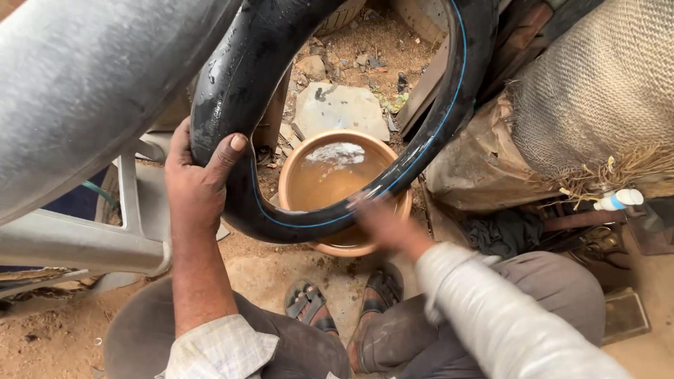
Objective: Checking a motorcycle tire tube for leaks by submerging sections in a bowl of water and watching for bubbles.
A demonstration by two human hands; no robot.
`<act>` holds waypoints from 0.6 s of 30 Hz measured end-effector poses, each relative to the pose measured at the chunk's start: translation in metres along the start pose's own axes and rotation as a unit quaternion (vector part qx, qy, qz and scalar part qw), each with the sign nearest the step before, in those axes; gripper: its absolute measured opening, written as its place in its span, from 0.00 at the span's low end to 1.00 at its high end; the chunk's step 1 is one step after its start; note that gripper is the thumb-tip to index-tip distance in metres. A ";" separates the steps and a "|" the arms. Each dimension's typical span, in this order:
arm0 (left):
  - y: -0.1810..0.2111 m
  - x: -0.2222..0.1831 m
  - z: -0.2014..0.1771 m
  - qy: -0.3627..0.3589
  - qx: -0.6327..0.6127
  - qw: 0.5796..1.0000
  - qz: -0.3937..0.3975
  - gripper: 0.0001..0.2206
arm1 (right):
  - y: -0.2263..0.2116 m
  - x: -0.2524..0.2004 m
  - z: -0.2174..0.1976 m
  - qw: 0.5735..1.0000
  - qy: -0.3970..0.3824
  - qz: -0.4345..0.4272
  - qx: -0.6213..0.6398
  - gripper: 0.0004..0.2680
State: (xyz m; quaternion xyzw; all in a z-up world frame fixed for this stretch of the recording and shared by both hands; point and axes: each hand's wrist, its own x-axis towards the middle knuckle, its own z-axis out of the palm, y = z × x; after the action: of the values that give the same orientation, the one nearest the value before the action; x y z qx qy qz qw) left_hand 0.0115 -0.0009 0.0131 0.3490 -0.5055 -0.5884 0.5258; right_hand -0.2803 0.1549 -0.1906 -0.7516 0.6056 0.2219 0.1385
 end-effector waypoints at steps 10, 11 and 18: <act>-0.003 0.006 0.001 0.014 -0.001 1.000 -0.018 0.29 | -0.047 0.041 0.062 0.967 0.120 0.175 0.138 0.28; -0.006 0.009 0.002 0.007 0.001 1.000 -0.006 0.29 | -0.084 0.044 0.044 0.933 0.219 0.074 0.277 0.30; -0.007 0.003 -0.003 -0.014 -0.002 0.999 0.029 0.27 | -0.100 0.030 -0.019 0.946 0.210 -0.070 0.237 0.32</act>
State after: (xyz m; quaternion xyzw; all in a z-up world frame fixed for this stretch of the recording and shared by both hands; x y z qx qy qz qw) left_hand 0.0115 -0.0051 0.0057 0.3250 -0.5214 -0.5785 0.5365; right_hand -0.1746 0.1432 -0.1956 -0.7673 0.6018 -0.1007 0.1974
